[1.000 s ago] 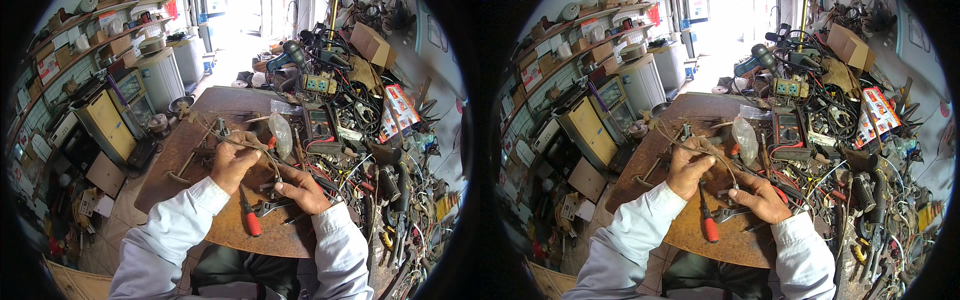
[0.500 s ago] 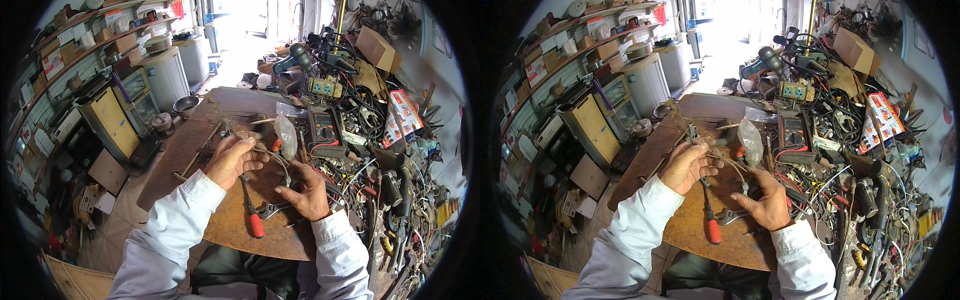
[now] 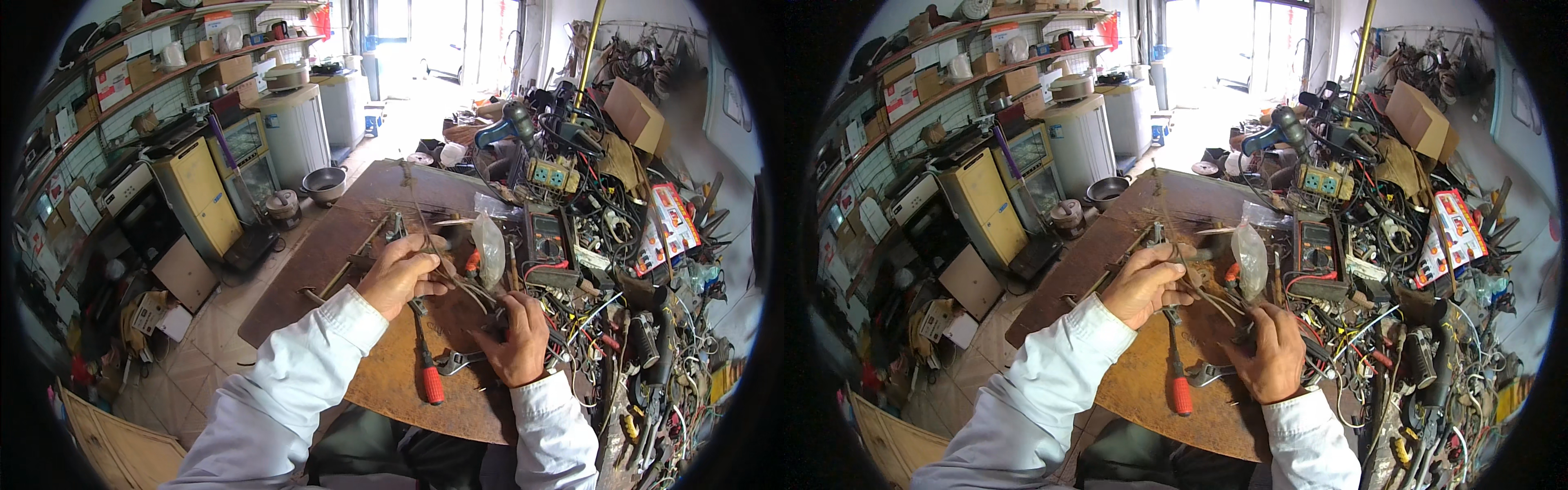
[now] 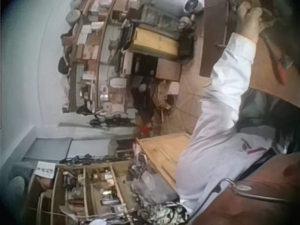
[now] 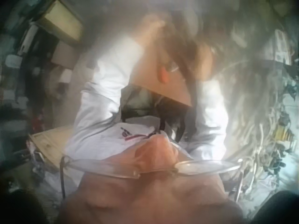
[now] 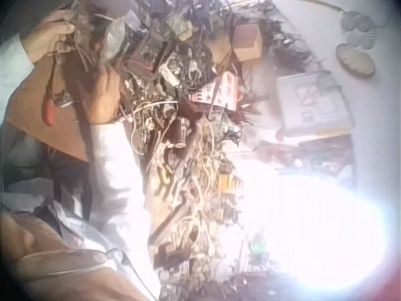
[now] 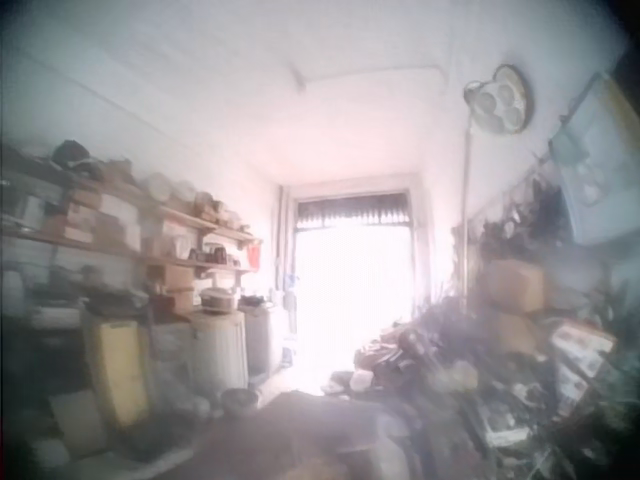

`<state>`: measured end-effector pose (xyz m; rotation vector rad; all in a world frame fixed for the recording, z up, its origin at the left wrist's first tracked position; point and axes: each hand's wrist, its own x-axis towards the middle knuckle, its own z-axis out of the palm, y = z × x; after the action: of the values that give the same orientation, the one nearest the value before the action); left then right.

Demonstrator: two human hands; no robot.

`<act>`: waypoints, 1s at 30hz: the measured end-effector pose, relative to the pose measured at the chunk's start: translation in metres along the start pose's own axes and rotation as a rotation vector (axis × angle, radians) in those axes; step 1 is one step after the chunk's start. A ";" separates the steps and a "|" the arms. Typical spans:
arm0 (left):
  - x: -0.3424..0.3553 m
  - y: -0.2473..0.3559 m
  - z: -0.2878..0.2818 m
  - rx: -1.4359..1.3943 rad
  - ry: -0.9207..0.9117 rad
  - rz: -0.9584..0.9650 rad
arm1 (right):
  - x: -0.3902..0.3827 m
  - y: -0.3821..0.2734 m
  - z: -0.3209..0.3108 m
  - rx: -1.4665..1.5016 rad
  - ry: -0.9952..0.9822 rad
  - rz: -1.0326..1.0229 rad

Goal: The person works at a cluttered workbench, using pliers and a screwdriver to strip wires and adjust a small metal electrical component. They repeatedly strip wire ends and manipulate the component's internal parts.

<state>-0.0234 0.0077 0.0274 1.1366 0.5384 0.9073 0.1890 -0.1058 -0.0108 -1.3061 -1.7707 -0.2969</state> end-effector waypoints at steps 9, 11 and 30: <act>0.018 0.003 -0.023 0.507 0.420 0.468 | -0.001 -0.003 -0.006 -0.289 0.040 -0.333; 0.016 0.011 -0.025 0.517 0.446 0.410 | -0.004 -0.002 -0.007 -0.342 0.012 -0.406; 0.017 0.009 -0.025 -0.103 0.347 0.320 | -0.009 -0.007 0.005 -0.066 -0.051 -0.090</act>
<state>-0.0361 0.0365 0.0277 0.9917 0.5913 1.4097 0.1812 -0.1117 -0.0186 -1.2923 -1.8804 -0.3786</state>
